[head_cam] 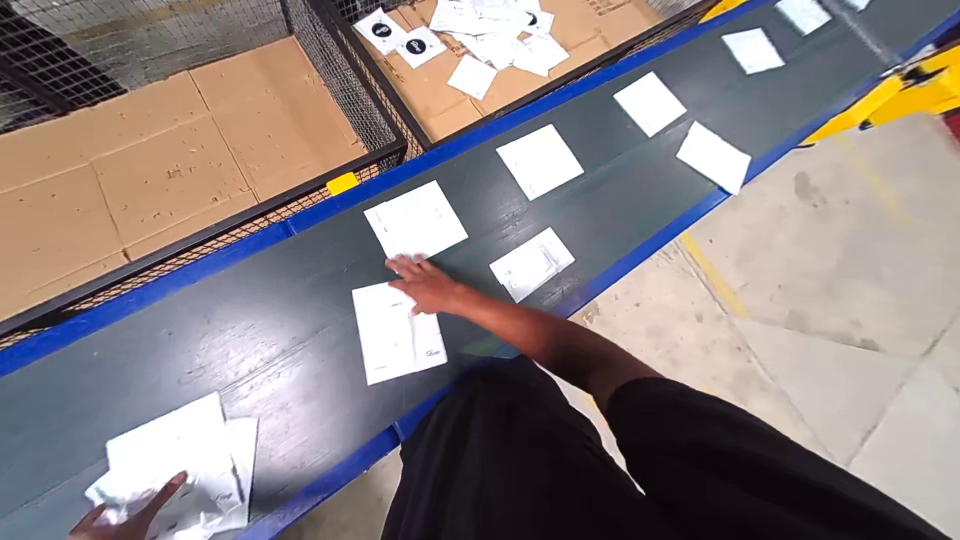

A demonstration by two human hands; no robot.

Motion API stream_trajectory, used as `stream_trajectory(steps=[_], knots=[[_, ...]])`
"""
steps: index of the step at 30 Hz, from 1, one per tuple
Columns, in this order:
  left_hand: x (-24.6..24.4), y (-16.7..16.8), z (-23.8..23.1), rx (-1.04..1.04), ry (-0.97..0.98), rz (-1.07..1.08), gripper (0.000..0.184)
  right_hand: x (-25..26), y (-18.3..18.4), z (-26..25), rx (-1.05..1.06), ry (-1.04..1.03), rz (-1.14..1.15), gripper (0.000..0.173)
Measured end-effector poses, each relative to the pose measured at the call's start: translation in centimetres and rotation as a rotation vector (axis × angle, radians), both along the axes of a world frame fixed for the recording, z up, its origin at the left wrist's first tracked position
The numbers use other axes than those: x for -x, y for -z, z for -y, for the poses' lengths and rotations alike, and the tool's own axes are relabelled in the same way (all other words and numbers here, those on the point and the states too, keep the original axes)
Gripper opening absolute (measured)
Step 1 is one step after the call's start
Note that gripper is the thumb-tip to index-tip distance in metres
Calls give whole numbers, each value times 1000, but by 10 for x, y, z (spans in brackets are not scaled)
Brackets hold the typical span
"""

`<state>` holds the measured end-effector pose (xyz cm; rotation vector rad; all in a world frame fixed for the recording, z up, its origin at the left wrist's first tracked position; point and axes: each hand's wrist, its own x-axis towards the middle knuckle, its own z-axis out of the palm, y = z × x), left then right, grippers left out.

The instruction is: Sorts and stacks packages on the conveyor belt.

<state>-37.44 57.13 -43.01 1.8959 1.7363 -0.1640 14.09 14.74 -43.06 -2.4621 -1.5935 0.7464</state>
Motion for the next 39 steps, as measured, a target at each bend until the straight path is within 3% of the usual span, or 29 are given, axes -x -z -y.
stream_trajectory(steps=[3,5,7,10,12,15,16,18,20,21,24,26,29,31,33,35,36,37,38,39], knots=[[-38,10,24,43,-40,264,132,-74,-8,-23,-28,113,-14,94],[-76,3,51,134,-36,441,104,-115,-1,-47,-27,185,13,100],[-109,-4,81,280,-29,657,62,-132,5,-65,25,199,39,114],[-146,-10,131,495,-28,772,39,-112,-2,-88,127,207,98,126],[-168,-4,166,600,4,826,41,-106,-2,-96,188,231,-7,116],[-196,-1,196,602,107,744,53,-120,-5,-111,146,120,-336,68],[-207,-4,200,520,135,664,59,-133,-14,-115,37,150,-441,56],[-217,-4,208,292,172,453,82,-153,-23,-117,-385,538,-737,41],[-220,0,205,153,200,294,104,-181,-35,-111,-569,861,-805,53],[-223,-2,203,104,213,218,108,-196,-34,-96,-516,836,-662,61],[-227,-8,204,48,226,21,111,-218,-14,-28,-26,476,-88,113],[-218,-7,195,33,211,-48,113,-200,-9,0,157,358,73,132],[-198,-8,160,50,235,-104,118,-176,-9,6,200,299,170,130],[-179,-7,134,76,251,-58,118,-164,-5,2,271,279,75,120],[-157,-8,113,91,208,81,121,-163,-1,-13,282,173,-120,89],[-136,-8,91,130,155,127,126,-168,-20,-38,122,151,-410,55],[-127,-6,81,158,148,118,122,-172,-37,-51,-67,316,-590,43],[-118,-3,76,206,146,133,113,-170,-53,-64,-278,596,-763,42],[-109,-2,73,255,133,180,98,-161,-55,-79,-473,826,-846,49],[-104,-2,72,303,118,234,87,-145,-56,-95,-548,913,-808,59]])
